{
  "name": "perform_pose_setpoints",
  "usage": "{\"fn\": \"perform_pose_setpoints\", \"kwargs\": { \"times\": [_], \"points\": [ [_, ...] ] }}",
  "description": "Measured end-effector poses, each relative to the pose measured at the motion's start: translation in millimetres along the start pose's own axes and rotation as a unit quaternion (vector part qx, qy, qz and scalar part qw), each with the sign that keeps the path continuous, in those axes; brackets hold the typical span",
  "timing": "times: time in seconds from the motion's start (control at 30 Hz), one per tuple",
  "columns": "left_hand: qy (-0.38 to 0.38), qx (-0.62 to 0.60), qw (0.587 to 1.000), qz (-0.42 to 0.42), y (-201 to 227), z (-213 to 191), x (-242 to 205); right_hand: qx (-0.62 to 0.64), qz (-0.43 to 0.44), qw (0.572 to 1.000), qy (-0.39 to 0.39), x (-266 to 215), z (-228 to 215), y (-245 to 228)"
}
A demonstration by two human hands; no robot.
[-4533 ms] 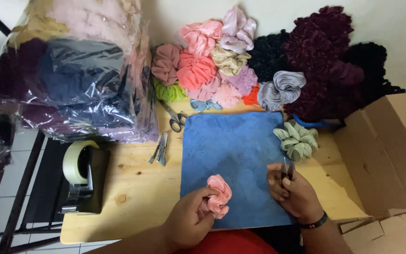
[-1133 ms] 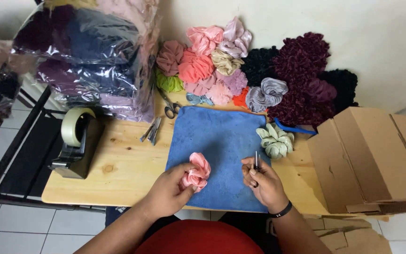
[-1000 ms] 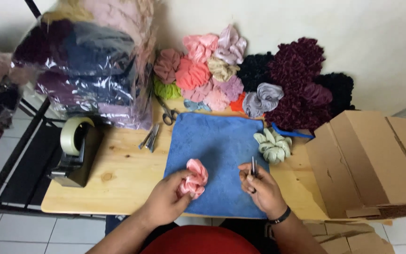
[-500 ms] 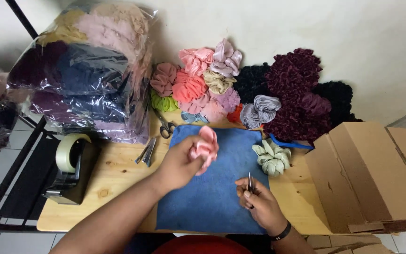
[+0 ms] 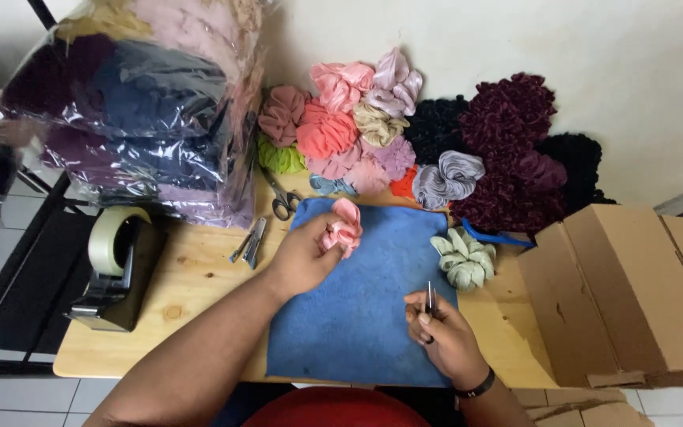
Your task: Assembling fabric scrunchies by threading elastic through fabric strips using a small tool.
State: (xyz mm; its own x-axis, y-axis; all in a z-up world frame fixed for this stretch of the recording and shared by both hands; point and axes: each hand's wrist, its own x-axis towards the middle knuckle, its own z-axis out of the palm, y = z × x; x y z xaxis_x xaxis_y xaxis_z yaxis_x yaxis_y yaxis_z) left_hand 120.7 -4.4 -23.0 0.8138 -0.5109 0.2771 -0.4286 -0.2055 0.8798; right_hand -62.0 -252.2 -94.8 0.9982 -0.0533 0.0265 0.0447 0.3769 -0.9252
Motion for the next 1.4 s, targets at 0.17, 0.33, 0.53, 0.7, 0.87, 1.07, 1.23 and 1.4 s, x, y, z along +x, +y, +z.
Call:
{"fn": "perform_pose_setpoints", "kwargs": {
  "times": [0.17,0.33,0.53,0.7,0.87,1.07,1.23,1.4],
  "points": [
    [0.003,0.025,0.999,0.023,-5.6,-3.1,-0.4,-0.12,0.033,0.992,0.023,3.1,17.5,-11.0],
    [-0.092,-0.144,0.981,0.092,0.4,12.5,-0.4,-0.221,0.142,0.961,0.081,22.0,48.2,-35.7],
    [0.022,0.089,0.995,-0.046,18.1,22.9,1.4,-0.26,-0.102,0.96,0.019,88.0,65.4,-77.2],
    [-0.02,0.057,0.998,-0.016,-2.7,20.4,0.1,-0.405,-0.179,0.896,0.027,143.9,62.7,-61.8],
    [-0.019,-0.006,1.0,0.014,-1.0,23.1,5.9,-0.385,-0.194,0.902,0.012,150.4,51.6,-28.0],
    [-0.036,-0.004,0.998,-0.045,-15.0,28.5,7.7,-0.38,-0.18,0.907,-0.025,146.9,63.5,-49.8],
    [-0.056,-0.172,0.974,-0.138,-17.8,18.3,10.7,-0.408,-0.159,0.895,-0.09,148.2,59.0,-50.7],
    [-0.102,-0.163,0.976,-0.101,-10.9,12.9,11.0,-0.433,-0.101,0.893,-0.078,150.4,54.6,-43.7]
  ]
}}
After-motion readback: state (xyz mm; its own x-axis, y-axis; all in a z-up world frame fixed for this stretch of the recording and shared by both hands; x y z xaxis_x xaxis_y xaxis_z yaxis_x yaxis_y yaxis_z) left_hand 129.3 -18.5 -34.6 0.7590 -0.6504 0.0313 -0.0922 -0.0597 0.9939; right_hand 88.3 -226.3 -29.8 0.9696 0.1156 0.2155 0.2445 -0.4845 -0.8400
